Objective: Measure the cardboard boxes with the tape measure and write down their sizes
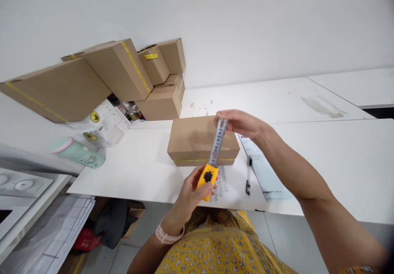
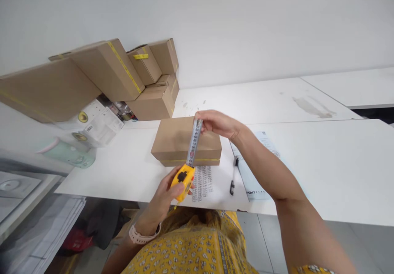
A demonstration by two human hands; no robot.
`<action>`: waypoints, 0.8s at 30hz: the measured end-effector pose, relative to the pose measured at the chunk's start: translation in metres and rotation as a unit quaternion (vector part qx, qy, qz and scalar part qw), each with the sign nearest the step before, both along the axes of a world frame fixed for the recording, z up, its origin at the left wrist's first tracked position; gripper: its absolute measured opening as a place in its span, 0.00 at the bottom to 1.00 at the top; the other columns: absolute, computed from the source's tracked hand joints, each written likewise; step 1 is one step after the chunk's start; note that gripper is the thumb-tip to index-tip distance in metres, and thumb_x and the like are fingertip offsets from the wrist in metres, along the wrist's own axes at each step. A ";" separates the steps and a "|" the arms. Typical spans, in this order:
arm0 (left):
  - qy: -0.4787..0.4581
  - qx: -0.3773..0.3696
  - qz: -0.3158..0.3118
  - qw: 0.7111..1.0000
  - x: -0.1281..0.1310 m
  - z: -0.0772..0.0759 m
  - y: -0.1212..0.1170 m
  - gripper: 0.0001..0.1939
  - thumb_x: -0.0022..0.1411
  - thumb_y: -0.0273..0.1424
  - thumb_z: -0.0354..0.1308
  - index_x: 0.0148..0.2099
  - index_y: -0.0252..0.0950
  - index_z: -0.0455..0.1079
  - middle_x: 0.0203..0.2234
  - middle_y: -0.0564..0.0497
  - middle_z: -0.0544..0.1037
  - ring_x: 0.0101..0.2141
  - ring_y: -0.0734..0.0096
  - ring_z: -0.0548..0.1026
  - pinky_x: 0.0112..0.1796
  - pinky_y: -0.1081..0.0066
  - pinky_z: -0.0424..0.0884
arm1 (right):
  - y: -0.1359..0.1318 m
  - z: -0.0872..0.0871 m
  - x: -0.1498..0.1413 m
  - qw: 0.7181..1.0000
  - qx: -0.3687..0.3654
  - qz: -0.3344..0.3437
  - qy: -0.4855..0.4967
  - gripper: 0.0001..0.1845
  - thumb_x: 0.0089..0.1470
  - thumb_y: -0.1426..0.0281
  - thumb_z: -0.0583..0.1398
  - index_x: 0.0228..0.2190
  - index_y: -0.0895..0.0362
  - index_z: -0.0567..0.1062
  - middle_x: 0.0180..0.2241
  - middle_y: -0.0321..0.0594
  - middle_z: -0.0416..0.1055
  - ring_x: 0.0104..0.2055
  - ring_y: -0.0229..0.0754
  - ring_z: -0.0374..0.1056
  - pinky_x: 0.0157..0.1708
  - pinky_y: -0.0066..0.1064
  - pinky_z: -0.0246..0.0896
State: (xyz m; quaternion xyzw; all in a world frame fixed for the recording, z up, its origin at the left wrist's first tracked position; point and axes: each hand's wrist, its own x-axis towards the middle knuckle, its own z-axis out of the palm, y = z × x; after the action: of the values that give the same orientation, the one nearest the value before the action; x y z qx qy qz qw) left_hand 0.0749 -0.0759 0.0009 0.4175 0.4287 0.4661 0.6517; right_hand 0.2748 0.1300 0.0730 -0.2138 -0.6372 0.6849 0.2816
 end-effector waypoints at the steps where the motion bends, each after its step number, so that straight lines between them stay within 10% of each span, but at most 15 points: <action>1: -0.010 -0.018 -0.022 1.000 0.001 -0.001 -0.002 0.27 0.60 0.43 0.69 0.57 0.39 0.70 0.44 0.48 0.75 0.41 0.65 0.77 0.42 0.67 0.75 | 0.014 0.005 0.002 0.999 -0.021 -0.030 0.016 0.16 0.59 0.61 0.62 0.25 0.56 0.68 0.25 0.35 0.66 0.28 0.36 0.60 0.32 0.31 0.61; 10: -0.080 -0.104 -0.045 0.990 0.030 0.004 0.003 0.29 0.55 0.48 0.72 0.47 0.37 0.64 0.37 0.49 0.76 0.32 0.62 0.82 0.37 0.64 0.76 | 0.103 -0.014 -0.035 0.982 0.021 -0.149 -0.116 0.11 0.49 0.73 0.67 0.20 0.57 0.71 0.22 0.38 0.69 0.26 0.37 0.61 0.32 0.33 0.61; 17: -0.081 -0.135 -0.057 0.986 0.029 0.017 0.032 0.31 0.53 0.54 0.69 0.45 0.35 0.66 0.33 0.48 0.78 0.30 0.56 0.83 0.32 0.62 0.78 | 0.096 -0.049 -0.046 0.952 0.109 -0.207 -0.200 0.12 0.50 0.63 0.66 0.23 0.54 0.71 0.20 0.34 0.66 0.23 0.36 0.55 0.26 0.32 0.50; 24: -0.049 -0.025 0.015 0.998 0.027 0.025 0.037 0.29 0.55 0.49 0.70 0.51 0.39 0.66 0.37 0.49 0.78 0.32 0.60 0.83 0.35 0.64 0.78 | 0.046 -0.035 -0.032 0.934 0.204 -0.274 -0.104 0.17 0.59 0.57 0.59 0.25 0.55 0.70 0.30 0.37 0.72 0.31 0.37 0.61 0.35 0.32 0.55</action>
State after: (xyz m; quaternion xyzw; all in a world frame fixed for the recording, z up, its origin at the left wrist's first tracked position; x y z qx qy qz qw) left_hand 0.1024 -0.0392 0.0263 0.3714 0.4143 0.4843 0.6752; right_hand 0.2428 0.1755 0.0385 -0.3880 -0.7056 0.4103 0.4281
